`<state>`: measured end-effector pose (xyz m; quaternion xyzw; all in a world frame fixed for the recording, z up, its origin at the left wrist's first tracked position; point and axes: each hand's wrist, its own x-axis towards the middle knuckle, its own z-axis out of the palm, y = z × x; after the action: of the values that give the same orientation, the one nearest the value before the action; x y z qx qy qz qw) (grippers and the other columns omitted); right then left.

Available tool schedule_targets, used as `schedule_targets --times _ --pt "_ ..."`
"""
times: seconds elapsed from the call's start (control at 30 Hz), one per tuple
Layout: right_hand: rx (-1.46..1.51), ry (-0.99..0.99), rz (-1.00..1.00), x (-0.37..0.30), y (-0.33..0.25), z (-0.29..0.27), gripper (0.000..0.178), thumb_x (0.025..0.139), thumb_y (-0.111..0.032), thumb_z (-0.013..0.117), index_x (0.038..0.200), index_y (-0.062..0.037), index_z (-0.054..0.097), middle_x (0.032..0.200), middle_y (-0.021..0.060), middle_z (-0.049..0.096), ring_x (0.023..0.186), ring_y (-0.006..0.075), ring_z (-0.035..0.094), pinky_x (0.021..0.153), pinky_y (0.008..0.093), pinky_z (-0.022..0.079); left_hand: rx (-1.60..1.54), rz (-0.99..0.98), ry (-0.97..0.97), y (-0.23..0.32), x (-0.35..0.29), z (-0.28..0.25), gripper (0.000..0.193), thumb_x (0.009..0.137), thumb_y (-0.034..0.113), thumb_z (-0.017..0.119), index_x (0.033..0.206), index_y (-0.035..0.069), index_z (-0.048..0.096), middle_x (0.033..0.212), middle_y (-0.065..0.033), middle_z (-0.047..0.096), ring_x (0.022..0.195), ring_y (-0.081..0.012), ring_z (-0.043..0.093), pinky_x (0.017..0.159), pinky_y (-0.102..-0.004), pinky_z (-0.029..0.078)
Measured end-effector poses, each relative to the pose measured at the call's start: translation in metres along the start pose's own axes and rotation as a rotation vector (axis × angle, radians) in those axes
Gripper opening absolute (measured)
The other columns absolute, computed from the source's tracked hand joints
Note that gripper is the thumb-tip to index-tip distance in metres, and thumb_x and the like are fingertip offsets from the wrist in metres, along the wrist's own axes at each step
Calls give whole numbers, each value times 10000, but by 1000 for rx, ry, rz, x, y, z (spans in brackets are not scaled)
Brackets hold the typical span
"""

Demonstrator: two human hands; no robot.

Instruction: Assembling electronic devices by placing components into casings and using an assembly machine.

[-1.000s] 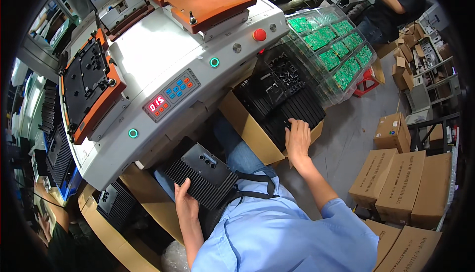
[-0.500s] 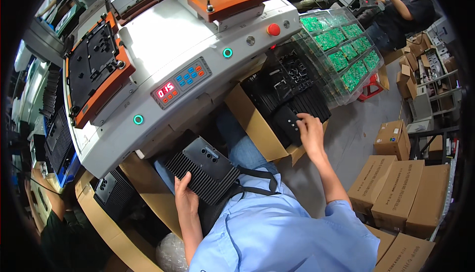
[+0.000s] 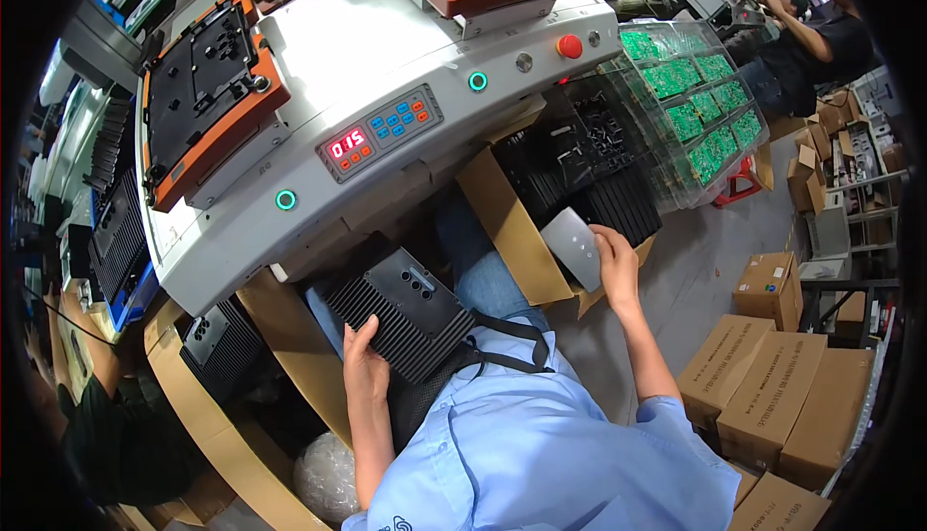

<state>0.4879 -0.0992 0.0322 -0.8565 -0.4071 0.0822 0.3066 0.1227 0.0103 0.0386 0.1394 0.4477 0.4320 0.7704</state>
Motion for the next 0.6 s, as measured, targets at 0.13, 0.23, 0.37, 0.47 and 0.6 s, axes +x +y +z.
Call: schedule_targets --times 0.13,0.23,0.37,0.47,0.6 --pt "-86 -97 55 -3 18 2 260 913 -148 558 1148 -61 628 957 163 629 902 325 610 838 368 472 -10 -1 14 -2 2 -3 408 876 45 583 1274 48 497 1141 -71 610 1035 -175 605 910 -314 508" --pt "-137 -172 -47 -16 13 5 440 869 -202 634 1258 -18 542 1097 191 578 1010 352 558 895 404 441 -10 -5 -14 -2 2 -4 414 875 46 585 1278 49 493 1147 -73 607 1046 -175 600 912 -314 506" --pt "-353 -278 -214 -29 11 -4 713 805 -270 710 1359 51 396 1301 235 436 1199 398 422 1003 450 367 -15 11 1 -2 1 0 402 872 47 588 1264 49 499 1132 -75 615 1030 -180 610 910 -312 508" --pt "-320 -417 -188 -26 12 -16 766 788 -279 722 1380 53 367 1365 245 388 1266 394 378 1060 440 331 -16 7 -9 -2 0 -3 397 870 45 590 1257 45 501 1122 -78 619 1018 -182 616 905 -311 512" --pt "-257 -428 -76 -23 4 -25 732 775 -256 714 1361 49 397 1342 237 418 1258 384 397 1064 426 332 -19 7 -10 -4 3 -5 398 865 41 596 1252 39 502 1114 -82 621 1006 -179 620 895 -309 517"
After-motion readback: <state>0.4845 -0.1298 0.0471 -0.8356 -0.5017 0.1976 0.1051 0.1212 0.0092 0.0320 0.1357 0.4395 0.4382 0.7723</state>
